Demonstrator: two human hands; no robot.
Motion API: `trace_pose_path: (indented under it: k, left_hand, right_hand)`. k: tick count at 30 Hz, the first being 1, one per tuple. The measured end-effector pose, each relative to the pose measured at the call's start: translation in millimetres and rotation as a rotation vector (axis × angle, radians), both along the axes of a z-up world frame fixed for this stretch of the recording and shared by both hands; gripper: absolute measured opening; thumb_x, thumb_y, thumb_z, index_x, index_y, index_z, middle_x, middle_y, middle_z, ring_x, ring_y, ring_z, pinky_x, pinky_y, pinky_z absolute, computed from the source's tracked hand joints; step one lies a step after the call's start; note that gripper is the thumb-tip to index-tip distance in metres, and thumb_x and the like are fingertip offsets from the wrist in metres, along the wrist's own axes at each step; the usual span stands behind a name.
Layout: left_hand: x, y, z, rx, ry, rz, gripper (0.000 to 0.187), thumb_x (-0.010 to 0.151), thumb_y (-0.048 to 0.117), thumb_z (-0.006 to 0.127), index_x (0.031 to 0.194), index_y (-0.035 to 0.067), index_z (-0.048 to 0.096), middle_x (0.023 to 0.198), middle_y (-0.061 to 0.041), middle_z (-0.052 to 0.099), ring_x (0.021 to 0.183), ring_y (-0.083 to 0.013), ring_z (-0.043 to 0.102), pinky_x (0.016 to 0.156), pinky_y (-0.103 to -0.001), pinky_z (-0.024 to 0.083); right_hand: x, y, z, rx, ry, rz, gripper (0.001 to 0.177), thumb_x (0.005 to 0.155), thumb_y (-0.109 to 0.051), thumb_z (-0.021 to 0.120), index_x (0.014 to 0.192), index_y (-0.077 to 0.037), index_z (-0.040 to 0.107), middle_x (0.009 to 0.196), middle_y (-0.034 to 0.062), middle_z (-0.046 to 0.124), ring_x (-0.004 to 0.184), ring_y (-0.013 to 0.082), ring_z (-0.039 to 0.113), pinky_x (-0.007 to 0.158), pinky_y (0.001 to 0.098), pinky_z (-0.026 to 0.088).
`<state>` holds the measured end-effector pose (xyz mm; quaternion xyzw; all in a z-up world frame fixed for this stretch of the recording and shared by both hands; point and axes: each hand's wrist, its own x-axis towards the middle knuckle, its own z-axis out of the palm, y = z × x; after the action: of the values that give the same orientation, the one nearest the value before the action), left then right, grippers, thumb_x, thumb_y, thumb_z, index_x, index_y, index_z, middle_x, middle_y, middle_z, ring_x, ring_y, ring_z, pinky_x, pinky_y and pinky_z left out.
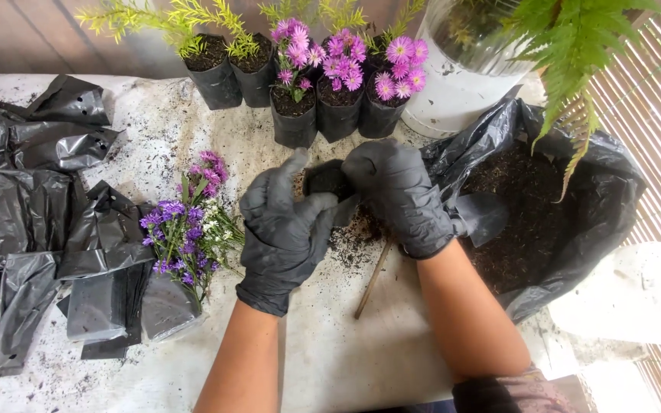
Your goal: Filling a small nursery pot with soil from a bag using a trowel and tamping it with a wooden stick to prepare for planting.
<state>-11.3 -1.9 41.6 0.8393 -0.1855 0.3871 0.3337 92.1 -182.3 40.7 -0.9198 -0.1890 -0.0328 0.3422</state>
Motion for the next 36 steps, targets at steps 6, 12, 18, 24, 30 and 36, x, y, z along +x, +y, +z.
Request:
trace_pose_path:
  k: [6,12,18,24,30,36]
  left_hand:
    - [2,3,-12,0.104,0.150,0.143,0.021,0.082,0.024,0.078,0.104,0.025,0.076,0.148,-0.011,0.054,0.135,-0.0404,0.050,0.104,-0.057,0.044]
    - [12,4,-20,0.011,0.017,0.050,0.004,0.095,0.028,0.076,0.094,0.026,0.072,0.136,-0.020,0.059,0.127,-0.0467,0.056,0.105,-0.058,0.047]
    - [5,11,-19,0.095,0.107,0.165,0.026,0.094,0.027,0.067,0.118,0.033,0.075,0.153,-0.013,0.051,0.137,-0.0437,0.049,0.105,-0.053,0.049]
    - [4,7,-17,0.108,0.145,0.129,0.022,0.083,0.025,0.069,0.101,0.035,0.077,0.155,-0.010,0.048,0.136,-0.0393,0.047,0.105,-0.054,0.045]
    - [10,13,-35,0.081,0.211,0.138,0.025,0.085,0.031,0.070,0.109,0.038,0.073,0.159,-0.008,0.042,0.141,-0.0379,0.041,0.106,-0.054,0.039]
    - [16,15,-35,-0.246,0.033,0.097,0.035,0.100,0.029,0.064,0.132,0.017,0.067,0.137,-0.022,0.058,0.130,-0.0445,0.054,0.111,-0.057,0.045]
  right_hand:
    - [2,-7,1,0.004,0.056,-0.122,0.032,0.079,-0.039,0.081,0.107,-0.026,0.073,0.087,-0.0041,0.066,0.086,0.0192,0.070,0.072,0.0382,0.057]
    - [8,2,-6,0.031,-0.021,-0.011,0.022,0.090,-0.024,0.064,0.104,-0.019,0.080,0.088,0.0110,0.073,0.090,0.0362,0.072,0.078,0.0421,0.060]
    - [-6,-6,12,0.069,0.017,-0.140,0.029,0.079,-0.034,0.081,0.103,-0.020,0.077,0.088,0.0005,0.069,0.080,0.0193,0.070,0.067,0.0359,0.059]
    - [-15,16,24,0.165,0.033,-0.012,0.034,0.082,-0.021,0.081,0.112,-0.006,0.076,0.096,0.0152,0.069,0.086,0.0292,0.068,0.072,0.0430,0.057]
    - [-32,-10,65,0.179,0.101,0.058,0.023,0.092,-0.017,0.069,0.113,-0.015,0.079,0.095,0.0121,0.069,0.088,0.0304,0.068,0.077,0.0403,0.059]
    - [-87,-50,67,-0.426,-0.027,-0.006,0.024,0.084,-0.019,0.070,0.107,-0.022,0.077,0.106,0.0127,0.067,0.099,0.0396,0.069,0.075,0.0493,0.062]
